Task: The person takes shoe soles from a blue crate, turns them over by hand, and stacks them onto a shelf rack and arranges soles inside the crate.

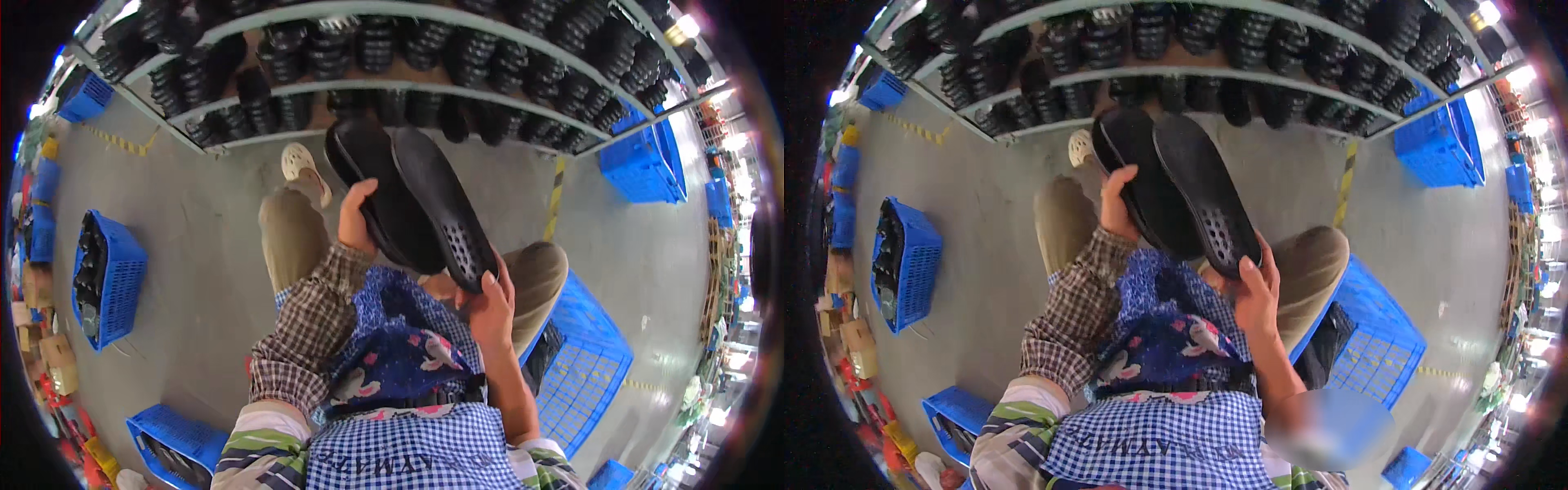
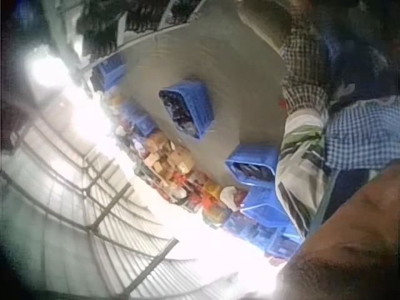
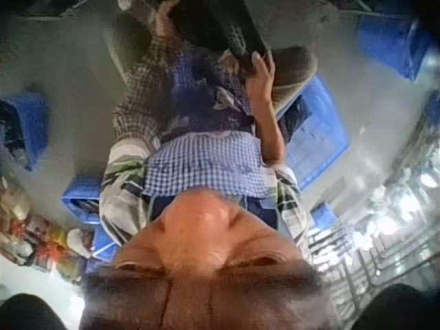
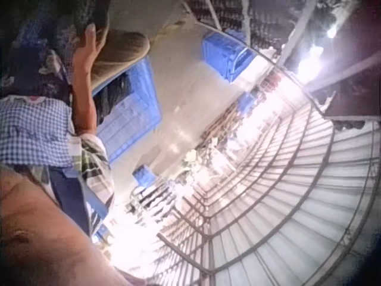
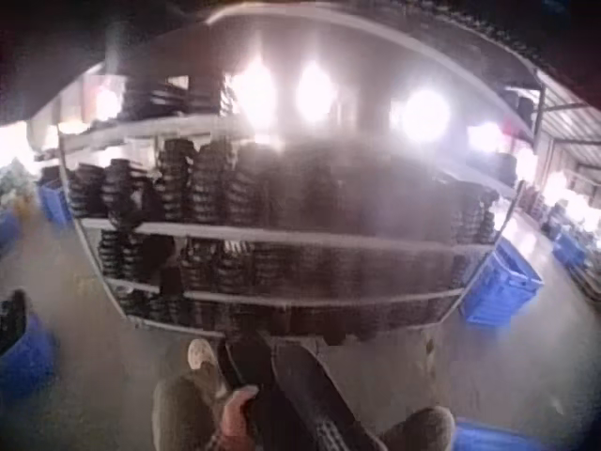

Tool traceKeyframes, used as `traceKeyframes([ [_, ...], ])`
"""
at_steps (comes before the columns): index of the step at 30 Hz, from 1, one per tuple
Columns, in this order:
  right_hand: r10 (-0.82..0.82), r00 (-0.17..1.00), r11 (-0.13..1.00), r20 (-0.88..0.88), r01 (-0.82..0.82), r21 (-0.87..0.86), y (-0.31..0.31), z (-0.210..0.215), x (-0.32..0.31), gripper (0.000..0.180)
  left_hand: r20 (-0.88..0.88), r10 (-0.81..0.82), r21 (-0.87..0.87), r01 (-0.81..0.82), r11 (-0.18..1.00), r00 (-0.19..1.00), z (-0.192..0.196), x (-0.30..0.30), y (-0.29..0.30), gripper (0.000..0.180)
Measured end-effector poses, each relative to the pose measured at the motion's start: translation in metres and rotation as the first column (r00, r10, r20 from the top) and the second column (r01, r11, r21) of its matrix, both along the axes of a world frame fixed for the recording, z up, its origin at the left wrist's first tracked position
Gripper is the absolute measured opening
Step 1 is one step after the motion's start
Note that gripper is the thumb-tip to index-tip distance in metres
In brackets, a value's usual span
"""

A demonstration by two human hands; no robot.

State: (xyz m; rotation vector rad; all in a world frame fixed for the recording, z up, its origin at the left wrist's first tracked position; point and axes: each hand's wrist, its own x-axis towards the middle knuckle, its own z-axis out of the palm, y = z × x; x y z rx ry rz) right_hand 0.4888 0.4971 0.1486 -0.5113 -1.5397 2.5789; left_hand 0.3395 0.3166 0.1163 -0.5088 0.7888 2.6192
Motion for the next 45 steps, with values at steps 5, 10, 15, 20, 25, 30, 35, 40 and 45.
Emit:
traceKeyframes([
  [5,0.015,0.998,0.999,0.063,-0.012,-0.048,-0.004,-0.001,-0.010,0.057,-0.041,0.021,0.030,-0.020,0.999,0.999,-0.019,-0.010,-0.013,0.036],
  [10,0.048,0.999,0.992,-0.005,-0.048,-0.118,-0.002,-0.011,-0.010,0.063,-0.017,-0.006,0.043,0.007,0.999,1.000,-0.032,-0.014,-0.014,0.038],
  [15,0.066,0.998,0.989,-0.018,-0.068,-0.131,0.006,-0.019,0.000,0.065,-0.054,-0.063,0.054,0.066,0.996,0.997,-0.034,-0.013,-0.009,0.039],
  [20,-0.023,1.000,0.987,0.010,0.024,-0.157,0.007,-0.022,0.007,0.063,-0.048,-0.091,-0.030,0.090,0.995,0.995,-0.030,-0.008,0.002,0.039],
  [25,-0.032,0.999,0.992,0.026,0.035,-0.125,0.002,-0.020,0.009,0.063,-0.026,-0.164,-0.041,0.163,0.986,0.986,-0.044,-0.012,0.002,0.042],
  [30,-0.012,1.000,0.995,-0.011,0.011,-0.096,0.000,-0.023,0.013,0.068,-0.023,-0.206,-0.105,0.202,0.974,0.978,-0.057,-0.015,0.004,0.045],
  [35,0.023,1.000,0.998,0.000,-0.023,-0.055,0.004,-0.021,0.016,0.069,-0.002,-0.237,-0.127,0.235,0.964,0.971,-0.058,-0.011,0.007,0.044],
  [40,0.023,1.000,0.996,-0.007,-0.024,-0.081,0.005,-0.028,0.016,0.069,0.026,-0.258,-0.127,0.259,0.958,0.966,-0.060,-0.010,0.009,0.043],
  [45,0.007,1.000,0.997,-0.014,-0.008,-0.079,0.004,-0.031,0.015,0.068,0.001,-0.250,-0.154,0.247,0.957,0.968,-0.061,-0.010,0.009,0.043],
])
